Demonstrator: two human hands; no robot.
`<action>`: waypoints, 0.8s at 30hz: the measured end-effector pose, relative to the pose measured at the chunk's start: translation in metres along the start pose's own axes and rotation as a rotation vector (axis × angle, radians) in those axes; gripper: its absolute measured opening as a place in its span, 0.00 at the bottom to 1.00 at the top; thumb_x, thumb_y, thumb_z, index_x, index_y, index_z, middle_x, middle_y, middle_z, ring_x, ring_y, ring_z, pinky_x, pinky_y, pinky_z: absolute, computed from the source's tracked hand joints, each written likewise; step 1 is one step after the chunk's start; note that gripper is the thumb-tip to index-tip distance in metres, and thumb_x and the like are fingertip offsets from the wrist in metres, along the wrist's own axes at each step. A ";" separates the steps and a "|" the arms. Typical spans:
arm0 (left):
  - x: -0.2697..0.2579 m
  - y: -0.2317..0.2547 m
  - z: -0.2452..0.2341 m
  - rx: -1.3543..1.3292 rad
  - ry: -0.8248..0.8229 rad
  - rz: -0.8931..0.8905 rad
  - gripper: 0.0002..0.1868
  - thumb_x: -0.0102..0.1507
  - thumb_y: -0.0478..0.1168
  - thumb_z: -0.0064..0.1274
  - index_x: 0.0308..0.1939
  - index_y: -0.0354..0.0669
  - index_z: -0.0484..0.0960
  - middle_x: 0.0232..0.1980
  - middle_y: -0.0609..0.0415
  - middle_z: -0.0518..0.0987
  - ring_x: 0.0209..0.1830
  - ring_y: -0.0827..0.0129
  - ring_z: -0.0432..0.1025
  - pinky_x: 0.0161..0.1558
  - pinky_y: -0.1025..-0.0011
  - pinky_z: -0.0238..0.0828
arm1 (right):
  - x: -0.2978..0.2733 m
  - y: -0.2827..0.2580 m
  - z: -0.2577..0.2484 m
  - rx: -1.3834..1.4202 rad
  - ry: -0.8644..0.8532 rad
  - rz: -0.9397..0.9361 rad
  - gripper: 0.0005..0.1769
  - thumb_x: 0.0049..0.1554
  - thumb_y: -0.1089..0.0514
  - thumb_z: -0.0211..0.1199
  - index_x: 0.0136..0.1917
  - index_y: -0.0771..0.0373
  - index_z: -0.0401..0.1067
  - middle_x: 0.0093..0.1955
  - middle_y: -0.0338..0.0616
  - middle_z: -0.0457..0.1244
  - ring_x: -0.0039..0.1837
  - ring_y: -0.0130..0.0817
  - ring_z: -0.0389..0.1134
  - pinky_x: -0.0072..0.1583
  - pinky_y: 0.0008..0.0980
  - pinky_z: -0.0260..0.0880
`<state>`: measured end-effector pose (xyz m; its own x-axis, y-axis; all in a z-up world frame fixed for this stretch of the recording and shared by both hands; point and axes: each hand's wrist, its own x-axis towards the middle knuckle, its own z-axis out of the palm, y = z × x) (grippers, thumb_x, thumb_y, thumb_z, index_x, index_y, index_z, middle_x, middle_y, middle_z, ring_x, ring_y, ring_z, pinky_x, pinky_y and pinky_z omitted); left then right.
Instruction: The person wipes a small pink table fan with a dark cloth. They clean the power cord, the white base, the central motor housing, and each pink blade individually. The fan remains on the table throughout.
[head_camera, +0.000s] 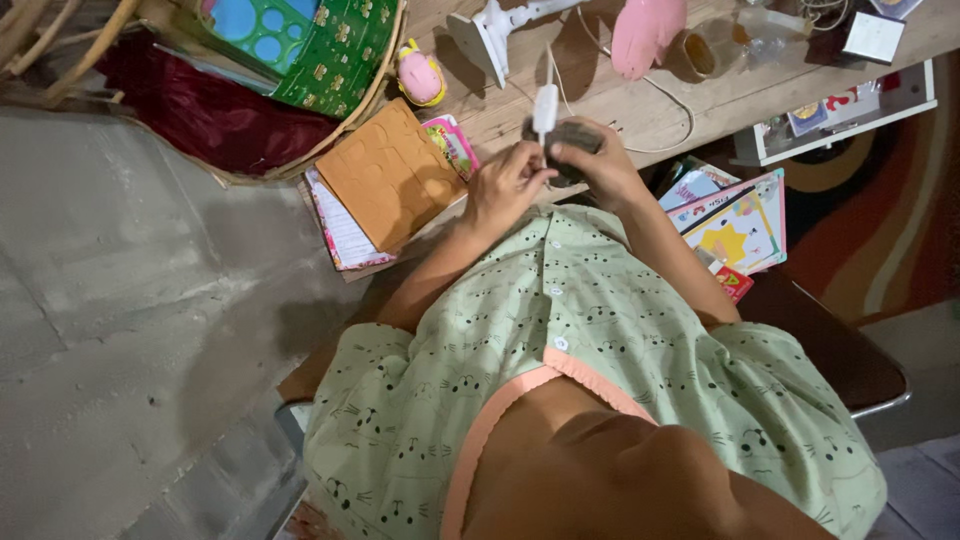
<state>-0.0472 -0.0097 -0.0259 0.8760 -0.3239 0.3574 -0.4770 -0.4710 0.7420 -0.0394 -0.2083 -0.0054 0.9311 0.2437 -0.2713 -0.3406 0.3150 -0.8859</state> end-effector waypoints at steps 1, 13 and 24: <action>0.002 -0.001 -0.004 0.022 -0.036 -0.040 0.21 0.60 0.41 0.71 0.47 0.45 0.73 0.37 0.56 0.79 0.34 0.67 0.77 0.36 0.70 0.75 | -0.001 0.000 0.002 -0.064 -0.029 -0.015 0.15 0.56 0.62 0.70 0.57 0.65 0.73 0.49 0.38 0.69 0.49 0.25 0.70 0.53 0.27 0.73; 0.029 -0.013 -0.028 0.048 -0.124 0.250 0.56 0.48 0.68 0.70 0.64 0.39 0.59 0.48 0.45 0.75 0.53 0.49 0.72 0.58 0.52 0.68 | 0.010 -0.012 0.002 -0.369 -0.308 0.144 0.11 0.58 0.59 0.66 0.52 0.67 0.75 0.44 0.38 0.67 0.44 0.22 0.66 0.46 0.25 0.67; 0.023 -0.014 -0.050 0.012 -0.095 0.294 0.29 0.72 0.62 0.47 0.29 0.42 0.76 0.26 0.52 0.74 0.26 0.59 0.72 0.29 0.62 0.64 | -0.016 -0.070 0.020 -0.902 -0.354 -0.204 0.11 0.61 0.55 0.67 0.49 0.67 0.76 0.38 0.45 0.68 0.40 0.30 0.66 0.46 0.32 0.67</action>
<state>-0.0168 0.0306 0.0007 0.6900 -0.5225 0.5010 -0.7103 -0.3553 0.6077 -0.0332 -0.2163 0.0683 0.8183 0.5686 -0.0840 0.1853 -0.3994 -0.8979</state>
